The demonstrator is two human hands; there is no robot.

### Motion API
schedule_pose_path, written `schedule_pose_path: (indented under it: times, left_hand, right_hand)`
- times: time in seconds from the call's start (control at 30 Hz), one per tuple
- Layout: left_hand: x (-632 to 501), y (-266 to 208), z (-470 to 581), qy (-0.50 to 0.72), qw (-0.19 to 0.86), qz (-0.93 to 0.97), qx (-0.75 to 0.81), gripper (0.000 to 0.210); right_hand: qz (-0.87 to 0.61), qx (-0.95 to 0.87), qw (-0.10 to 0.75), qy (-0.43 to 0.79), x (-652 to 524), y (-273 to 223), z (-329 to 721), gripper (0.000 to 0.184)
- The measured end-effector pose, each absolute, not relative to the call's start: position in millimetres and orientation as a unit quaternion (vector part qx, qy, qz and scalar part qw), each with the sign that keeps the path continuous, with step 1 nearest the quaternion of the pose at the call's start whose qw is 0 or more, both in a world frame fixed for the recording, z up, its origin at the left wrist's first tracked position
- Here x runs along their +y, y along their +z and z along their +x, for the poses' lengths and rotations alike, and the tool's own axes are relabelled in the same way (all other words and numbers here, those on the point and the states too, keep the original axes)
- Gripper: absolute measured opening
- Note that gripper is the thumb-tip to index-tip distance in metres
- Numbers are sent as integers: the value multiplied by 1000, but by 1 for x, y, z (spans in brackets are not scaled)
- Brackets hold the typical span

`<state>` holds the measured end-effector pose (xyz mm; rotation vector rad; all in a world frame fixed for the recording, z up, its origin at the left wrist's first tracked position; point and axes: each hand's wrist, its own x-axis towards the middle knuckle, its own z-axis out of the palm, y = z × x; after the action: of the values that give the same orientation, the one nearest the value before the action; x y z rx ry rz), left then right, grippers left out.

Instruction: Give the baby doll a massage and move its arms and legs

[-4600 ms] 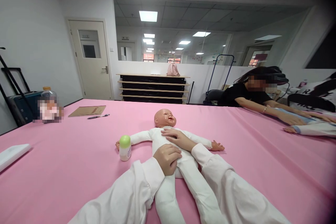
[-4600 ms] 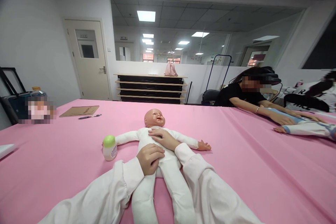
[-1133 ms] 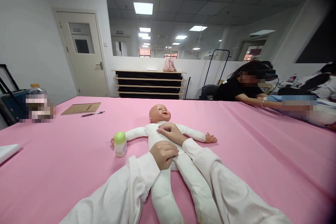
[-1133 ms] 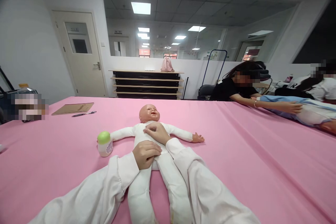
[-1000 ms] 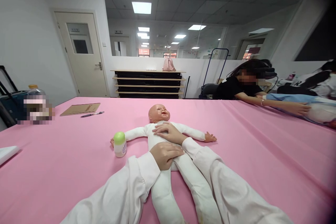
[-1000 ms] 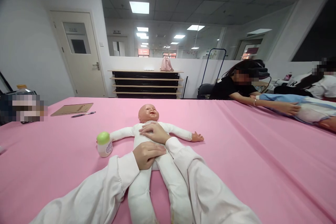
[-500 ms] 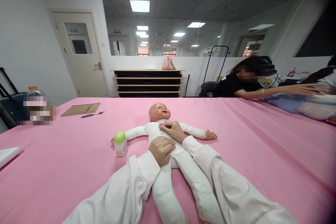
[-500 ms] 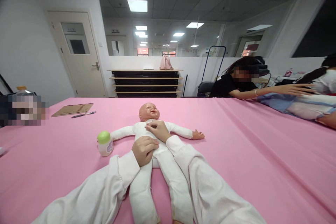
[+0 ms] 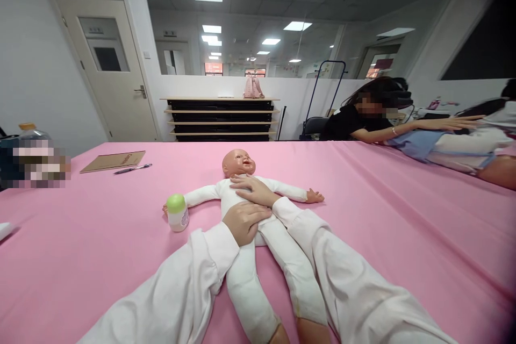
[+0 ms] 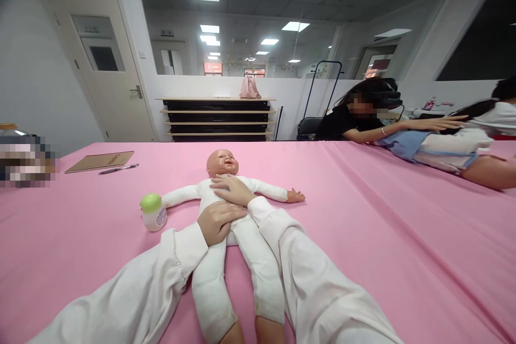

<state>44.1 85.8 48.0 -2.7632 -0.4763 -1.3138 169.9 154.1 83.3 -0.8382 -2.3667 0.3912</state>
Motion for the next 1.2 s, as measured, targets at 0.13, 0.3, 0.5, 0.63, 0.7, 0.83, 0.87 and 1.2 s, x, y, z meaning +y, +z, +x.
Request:
schedule_pose_path:
  times: [0.13, 0.3, 0.5, 0.63, 0.7, 0.83, 0.87, 1.2]
  left_hand:
    - [85, 45, 41, -483, 63, -850, -201, 30]
    - [86, 44, 41, -492, 82, -850, -170, 23]
    - [88, 45, 45, -448, 15, -888, -107, 32]
    - [87, 49, 45, -434, -19, -891, -131, 44]
    - [87, 50, 43, -424, -27, -890, -162, 47]
    - [90, 46, 41, -452, -37, -860, -233, 46]
    - [92, 45, 41, -465, -41, -849, -247, 45]
    - [115, 33, 30, -501, -100, -736, -444, 36]
  right_hand:
    - [-348, -829, 403, 170, 154, 75, 173, 19]
    - [-343, -795, 448, 224, 148, 76, 173, 19]
    - [-296, -886, 311, 177, 149, 84, 170, 19]
    - [-303, -899, 279, 146, 155, 83, 170, 26]
    - [-310, -888, 309, 139, 159, 80, 172, 26]
    - [-338, -850, 376, 147, 166, 70, 177, 28]
    - [-344, -844, 383, 152, 167, 67, 178, 29]
    - [-449, -801, 354, 178, 154, 46, 211, 44]
